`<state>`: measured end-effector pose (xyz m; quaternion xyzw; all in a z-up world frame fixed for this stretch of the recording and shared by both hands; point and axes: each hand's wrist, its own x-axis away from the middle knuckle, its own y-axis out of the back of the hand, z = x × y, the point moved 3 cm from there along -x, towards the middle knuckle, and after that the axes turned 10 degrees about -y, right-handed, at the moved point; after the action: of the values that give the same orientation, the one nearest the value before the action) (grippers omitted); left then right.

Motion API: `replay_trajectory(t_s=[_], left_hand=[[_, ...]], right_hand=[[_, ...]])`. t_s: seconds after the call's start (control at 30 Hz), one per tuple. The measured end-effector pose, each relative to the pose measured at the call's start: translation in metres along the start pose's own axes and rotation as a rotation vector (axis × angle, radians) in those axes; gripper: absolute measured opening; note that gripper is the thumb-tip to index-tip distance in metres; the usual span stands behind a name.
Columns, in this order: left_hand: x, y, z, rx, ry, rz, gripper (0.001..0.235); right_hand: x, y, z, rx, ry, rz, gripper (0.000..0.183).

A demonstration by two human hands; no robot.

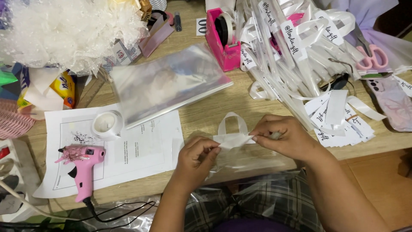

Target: The person assembles floral tags by using a glue gun to attach a paper handle to a clear plastic bag and then pressing a printed label onto the surface.

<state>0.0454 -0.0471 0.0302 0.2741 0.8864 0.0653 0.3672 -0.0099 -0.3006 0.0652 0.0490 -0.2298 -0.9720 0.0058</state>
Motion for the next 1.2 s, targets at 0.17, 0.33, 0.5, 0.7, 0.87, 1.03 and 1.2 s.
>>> replay_trajectory(t_s=[0.17, 0.33, 0.5, 0.7, 0.87, 1.03, 1.2], left_hand=[[-0.003, 0.001, -0.002, -0.051, -0.084, -0.004, 0.002], [-0.003, 0.001, -0.005, -0.049, -0.052, 0.001, 0.002], [-0.001, 0.000, -0.002, -0.078, -0.032, -0.029, 0.015], [-0.006, -0.002, -0.005, -0.092, -0.010, -0.178, 0.021], [-0.010, -0.002, -0.008, -0.181, 0.000, -0.183, 0.016], [-0.015, -0.005, -0.011, -0.256, 0.002, -0.157, 0.014], [-0.017, -0.007, -0.011, -0.328, 0.013, -0.105, 0.013]], right_hand=[[-0.003, -0.004, -0.026, -0.056, -0.208, -0.012, 0.018], [-0.006, -0.015, -0.045, -0.081, -0.423, -0.112, 0.022], [-0.006, -0.028, -0.048, -0.224, -0.410, -0.236, 0.027], [-0.006, -0.038, -0.066, -0.193, -0.356, -0.335, 0.033], [-0.010, -0.037, -0.062, -0.127, -0.345, -0.373, 0.030], [-0.014, -0.036, -0.063, -0.095, -0.344, -0.414, 0.029], [-0.014, -0.037, -0.057, 0.025, -0.304, -0.461, 0.023]])
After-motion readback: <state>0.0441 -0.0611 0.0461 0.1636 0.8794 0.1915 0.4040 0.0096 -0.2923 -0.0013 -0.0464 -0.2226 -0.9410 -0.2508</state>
